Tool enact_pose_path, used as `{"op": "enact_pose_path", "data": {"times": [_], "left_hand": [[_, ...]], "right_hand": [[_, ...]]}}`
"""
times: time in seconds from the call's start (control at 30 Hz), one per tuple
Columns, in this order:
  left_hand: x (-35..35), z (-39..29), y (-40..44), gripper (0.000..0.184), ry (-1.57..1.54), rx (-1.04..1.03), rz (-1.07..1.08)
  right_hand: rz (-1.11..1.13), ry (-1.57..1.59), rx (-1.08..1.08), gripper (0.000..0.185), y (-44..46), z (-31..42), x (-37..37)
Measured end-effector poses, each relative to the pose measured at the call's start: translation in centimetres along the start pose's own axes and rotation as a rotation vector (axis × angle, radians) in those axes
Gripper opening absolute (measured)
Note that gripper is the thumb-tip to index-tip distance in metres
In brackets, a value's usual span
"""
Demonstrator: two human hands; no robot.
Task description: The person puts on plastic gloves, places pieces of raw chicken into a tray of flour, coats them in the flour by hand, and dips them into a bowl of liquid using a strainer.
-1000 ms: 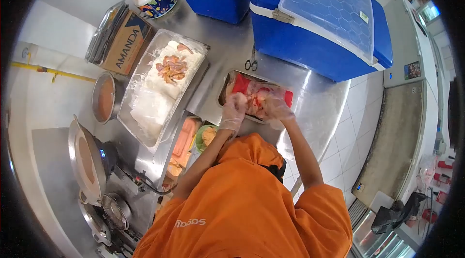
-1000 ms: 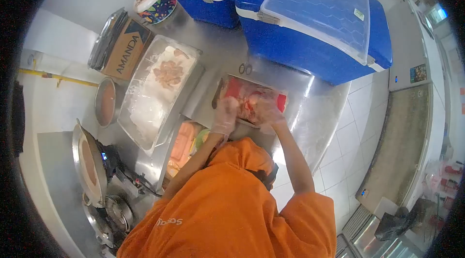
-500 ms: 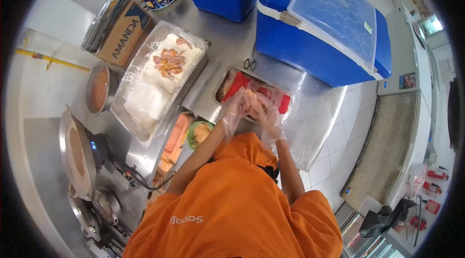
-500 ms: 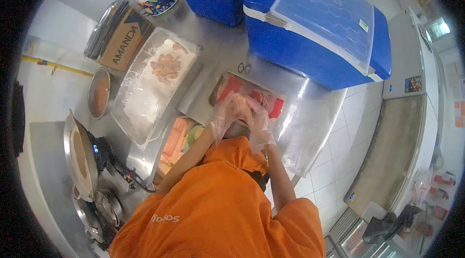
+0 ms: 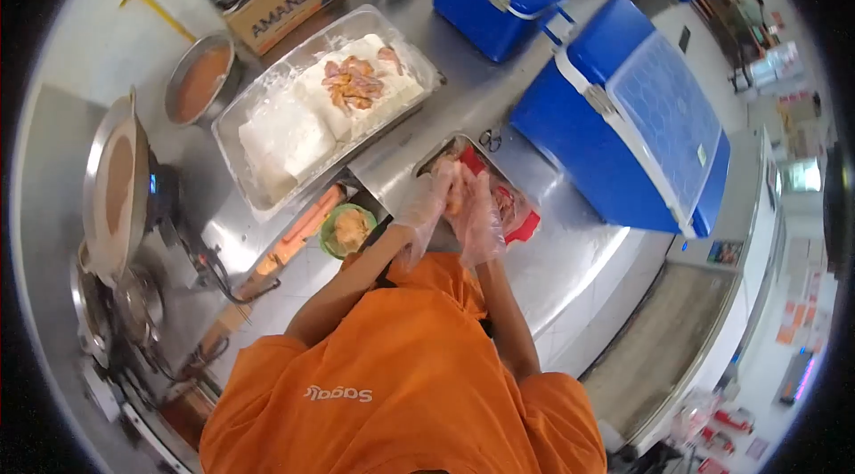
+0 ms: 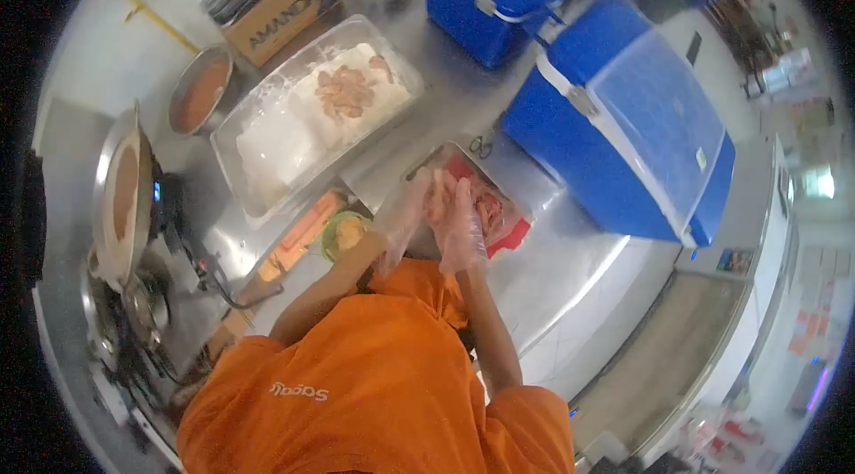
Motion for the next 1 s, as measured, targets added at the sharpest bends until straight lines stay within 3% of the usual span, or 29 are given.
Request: {"op": "enact_pose_path", "data": {"times": [0.13, 0.2, 0.23, 0.3, 0.4, 0.5, 0.57, 0.63, 0.67, 0.77, 0.8, 0.83, 0.87, 0.9, 1.0], "left_hand": [[3.0, -4.5, 0.0, 0.03, 0.496, -0.419, -0.196], [6.5, -6.0, -0.1, 0.025, 0.555, -0.431, -0.342], [8.6, -6.3, -0.3, 0.023, 0.467, -0.382, -0.36], [13.0, -6.3, -1.7, 0.026, -0.211, -0.227, -0.458], [19.5, -6.1, -2.8, 0.03, 0.1, -0.149, -0.64], [27.2, -4.0, -2.6, 0.021, 0.507, -0.201, -0.93], [30.6, -2.2, -2.6, 0.022, 0.855, -0.267, -1.011], [33.6, 5.5, -3.2, 0.025, 0.759, -0.141, -1.002], [34.2, 6.1, -3.4, 0.028, 0.748, -0.074, -0.996], [35.1, 3.2, -3.4, 0.033, 0.618, 0.115, -0.926], [34.0, 3.7, -4.3, 0.034, 0.545, 0.206, -0.897], [33.3, 3.6, -4.9, 0.036, 0.811, 0.073, -1.023], [33.7, 4.2, -4.6, 0.036, 0.749, 0.089, -1.023], [33.7, 4.8, -4.7, 0.036, 0.689, 0.106, -1.013], [33.0, 3.8, -5.1, 0.035, 0.637, 0.048, -1.037]], "right_hand": [[0.238, -0.066, -0.067, 0.039, 4.4, -2.0, -1.1], [0.461, -0.06, -0.108, 0.039, 5.2, -2.6, -4.7], [0.319, -0.123, -0.076, 0.039, 6.1, -2.6, -5.5], [0.021, -0.239, 0.003, 0.039, 5.0, -2.1, -11.3], [0.316, -0.814, 0.471, 0.037, 9.5, -1.5, -16.7], [0.242, -1.313, 1.084, 0.032, 10.8, -3.2, -20.4], [0.222, -1.471, 1.267, 0.028, 13.5, -6.0, -19.2], [0.137, -1.8, 1.262, 0.023, 12.6, -8.7, -18.8], [0.097, -1.96, 1.256, 0.021, 12.5, -9.7, -18.7], [0.134, -1.792, 1.453, 0.019, 11.9, -10.8, -18.5], [0.13, -1.801, 1.429, 0.019, 11.3, -10.9, -17.4], [0.132, -1.783, 1.431, 0.02, 11.6, -10.8, -17.9], [0.127, -1.744, 1.45, 0.02, 12.6, -10.8, -19.0], [0.099, -1.909, 1.413, 0.013, 13.0, -11.3, -18.8], [-0.009, -2.335, 0.934, 0.017, 14.4, -12.7, -20.5]]}}
Point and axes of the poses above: each hand's wrist, its own y-axis towards the middle knuckle, its own x-axis out of the back of the hand, z = x × y, the point moved 8 cm from there along y, towards the middle knuckle, and after that the axes turned 4 degrees about -x, right-handed, at the moved point
